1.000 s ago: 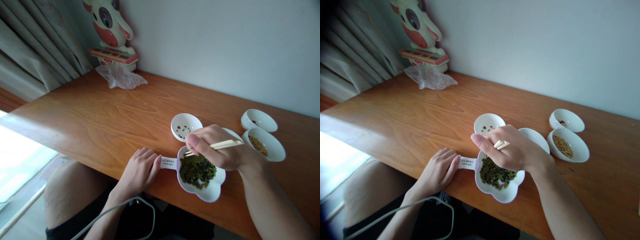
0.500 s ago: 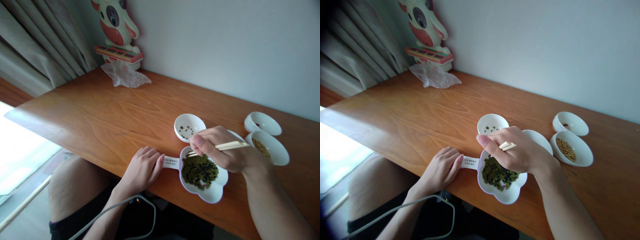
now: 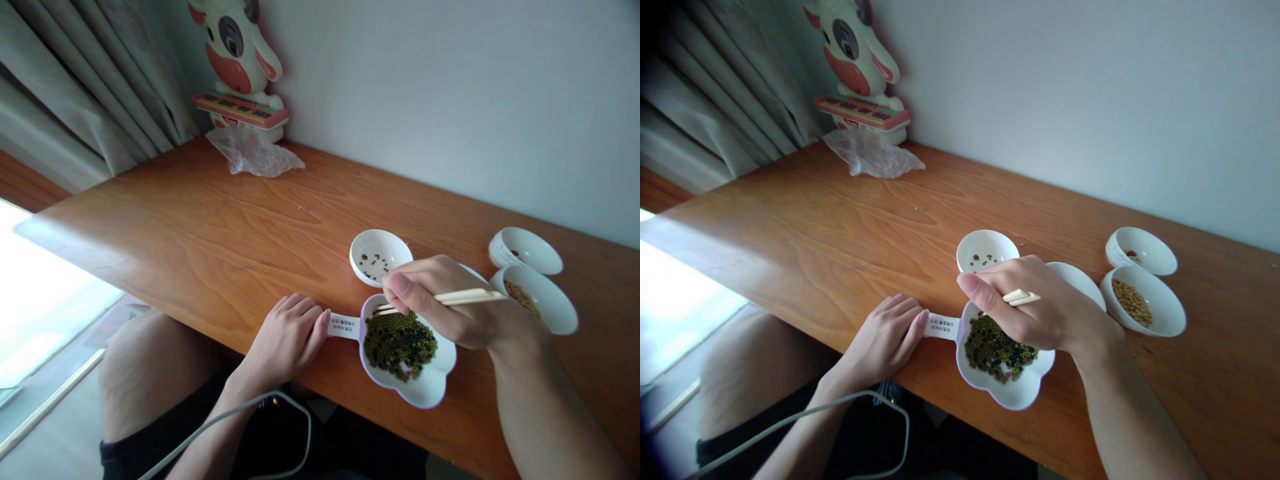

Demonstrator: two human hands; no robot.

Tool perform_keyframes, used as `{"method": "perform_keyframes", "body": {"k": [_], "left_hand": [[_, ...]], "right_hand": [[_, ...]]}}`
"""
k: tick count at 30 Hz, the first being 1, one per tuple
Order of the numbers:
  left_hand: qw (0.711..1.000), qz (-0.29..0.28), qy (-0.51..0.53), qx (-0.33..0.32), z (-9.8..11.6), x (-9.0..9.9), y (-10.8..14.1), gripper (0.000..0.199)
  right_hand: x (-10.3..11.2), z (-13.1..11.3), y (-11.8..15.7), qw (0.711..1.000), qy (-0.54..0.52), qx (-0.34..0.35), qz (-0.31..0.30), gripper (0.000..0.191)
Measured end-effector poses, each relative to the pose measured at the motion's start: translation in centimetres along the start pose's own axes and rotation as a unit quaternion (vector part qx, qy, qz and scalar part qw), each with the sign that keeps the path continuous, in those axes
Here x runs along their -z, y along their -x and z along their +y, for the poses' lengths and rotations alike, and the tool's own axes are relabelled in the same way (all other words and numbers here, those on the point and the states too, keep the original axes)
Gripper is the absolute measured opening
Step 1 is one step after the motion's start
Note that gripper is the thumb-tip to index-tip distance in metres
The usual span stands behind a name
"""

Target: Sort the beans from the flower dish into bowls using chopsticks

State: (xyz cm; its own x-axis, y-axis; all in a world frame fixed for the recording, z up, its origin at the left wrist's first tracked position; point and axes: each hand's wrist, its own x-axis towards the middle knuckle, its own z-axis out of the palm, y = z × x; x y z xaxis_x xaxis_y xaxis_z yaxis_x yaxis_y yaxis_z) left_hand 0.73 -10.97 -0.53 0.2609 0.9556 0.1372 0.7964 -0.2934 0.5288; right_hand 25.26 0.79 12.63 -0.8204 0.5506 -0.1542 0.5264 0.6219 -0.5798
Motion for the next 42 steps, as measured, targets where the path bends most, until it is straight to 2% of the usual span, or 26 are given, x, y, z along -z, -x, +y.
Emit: {"method": "perform_keyframes", "body": {"k": [8,18,25,31,42], "left_hand": [[1.0,0.001,-0.003,0.002,-0.1,0.0,0.0,0.042],[1.0,-0.005,-0.007,0.003,0.2,0.2,-0.1,0.042],[1.0,0.004,-0.012,-0.003,0.1,0.2,0.0,0.041],[1.0,0.006,-0.011,-0.004,0.1,0.2,0.0,0.041],[1.0,0.004,-0.01,-0.005,0.2,0.3,0.0,0.042]], "right_hand": [[-0.6,0.6,-0.2,1.0,0.008,0.02,0.016,0.052],[-0.7,0.6,-0.3,0.999,0.013,0.001,0.03,0.062],[-0.3,0.2,0.0,1.0,0.006,0.019,0.015,0.052],[-0.2,-0.6,-0.2,0.999,0.002,0.039,0.019,0.054],[-0.6,-0.4,-0.4,0.999,0.01,0.008,0.038,0.057]]}}
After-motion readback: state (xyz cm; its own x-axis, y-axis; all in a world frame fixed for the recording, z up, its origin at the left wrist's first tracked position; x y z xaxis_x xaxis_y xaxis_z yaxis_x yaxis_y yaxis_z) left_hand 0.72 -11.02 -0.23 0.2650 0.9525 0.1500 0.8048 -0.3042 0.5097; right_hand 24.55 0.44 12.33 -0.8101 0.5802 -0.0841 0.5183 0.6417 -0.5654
